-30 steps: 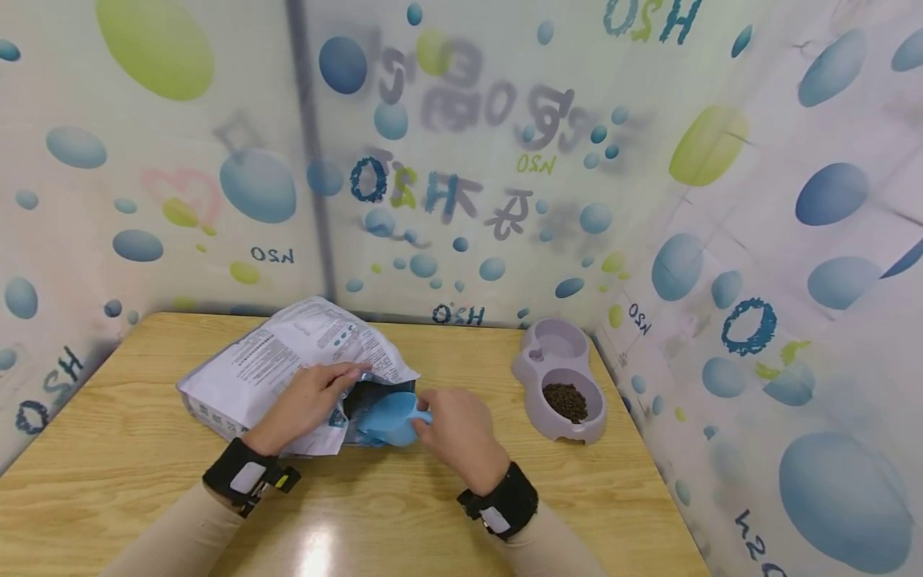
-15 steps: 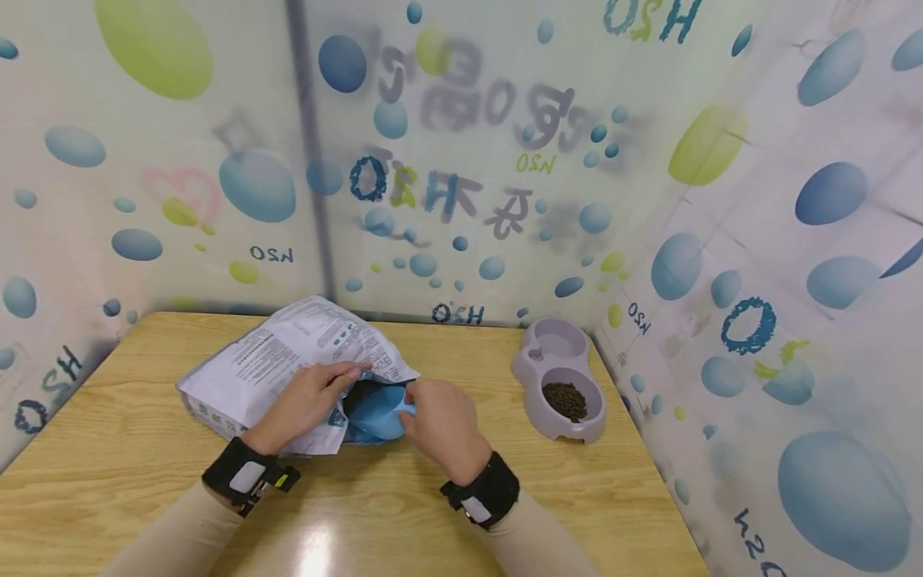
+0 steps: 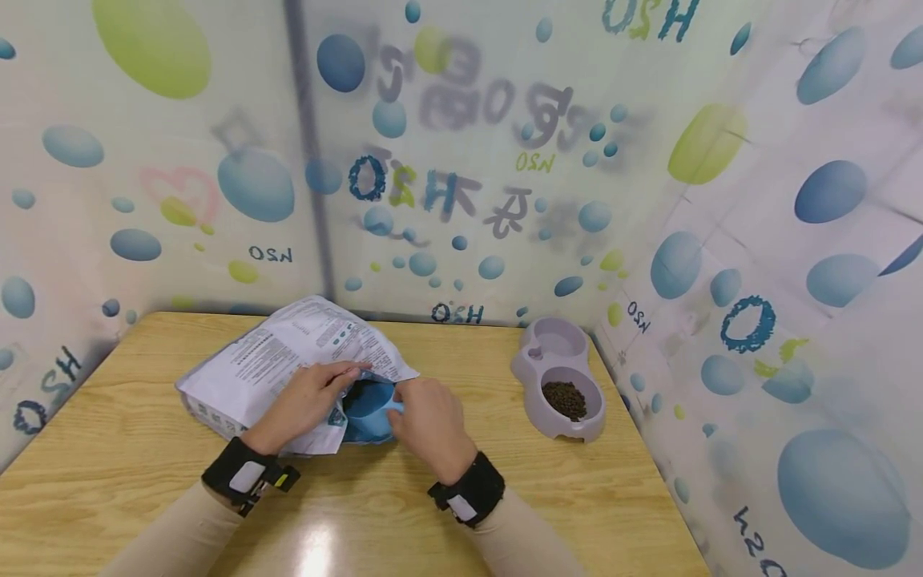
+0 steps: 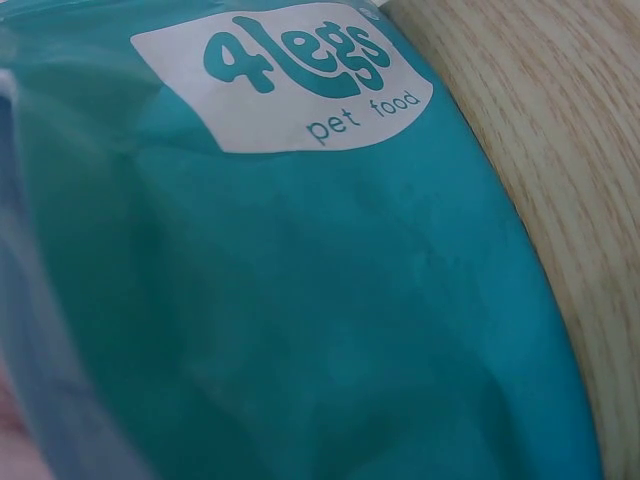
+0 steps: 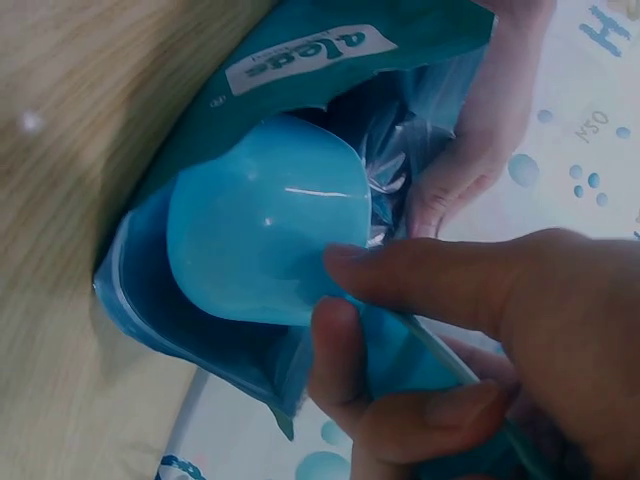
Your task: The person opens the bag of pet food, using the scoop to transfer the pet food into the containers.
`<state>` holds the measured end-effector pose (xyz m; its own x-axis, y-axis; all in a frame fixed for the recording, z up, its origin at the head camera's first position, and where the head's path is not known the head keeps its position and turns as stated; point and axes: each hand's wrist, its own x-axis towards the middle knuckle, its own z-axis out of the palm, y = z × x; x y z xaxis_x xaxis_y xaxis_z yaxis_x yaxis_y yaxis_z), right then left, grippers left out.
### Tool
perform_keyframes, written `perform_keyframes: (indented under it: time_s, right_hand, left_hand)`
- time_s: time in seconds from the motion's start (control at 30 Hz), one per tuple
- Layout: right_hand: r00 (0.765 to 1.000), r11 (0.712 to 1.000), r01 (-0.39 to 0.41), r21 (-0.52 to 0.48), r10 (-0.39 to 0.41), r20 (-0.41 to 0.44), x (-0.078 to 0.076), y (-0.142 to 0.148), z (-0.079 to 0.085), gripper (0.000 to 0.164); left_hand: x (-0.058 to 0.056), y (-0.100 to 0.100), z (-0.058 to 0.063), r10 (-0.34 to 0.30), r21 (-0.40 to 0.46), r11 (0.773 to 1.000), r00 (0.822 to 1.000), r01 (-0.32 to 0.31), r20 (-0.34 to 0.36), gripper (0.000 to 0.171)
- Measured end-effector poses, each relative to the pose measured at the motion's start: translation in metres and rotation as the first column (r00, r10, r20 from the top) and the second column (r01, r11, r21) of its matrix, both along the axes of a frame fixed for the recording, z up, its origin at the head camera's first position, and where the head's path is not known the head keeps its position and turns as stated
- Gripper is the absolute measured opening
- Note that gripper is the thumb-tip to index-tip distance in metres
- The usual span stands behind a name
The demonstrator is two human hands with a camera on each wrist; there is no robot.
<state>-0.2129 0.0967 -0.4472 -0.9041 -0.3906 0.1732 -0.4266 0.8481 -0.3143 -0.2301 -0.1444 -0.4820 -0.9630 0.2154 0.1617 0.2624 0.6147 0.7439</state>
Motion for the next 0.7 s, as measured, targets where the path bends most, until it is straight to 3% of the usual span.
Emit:
perform_keyframes:
  time_s: [0.4, 0.7]
  right_hand:
    - [0.999, 0.999, 0.022, -0.032, -0.02, 0.046, -0.001, -0.011, -0.01, 0.022]
    - [0.999, 0.998, 0.031, -0.047, -0.029, 0.03, -0.002, -0.018, -0.016, 0.024]
  left_hand:
    - [0.0, 0.0, -0.001, 0.005, -0.021, 1.0, 1.0, -0.005, -0.019, 0.04]
    - [-0.001, 0.0, -0.002, 0.002, -0.034, 0.999, 0.999, -0.003, -0.035, 0.04]
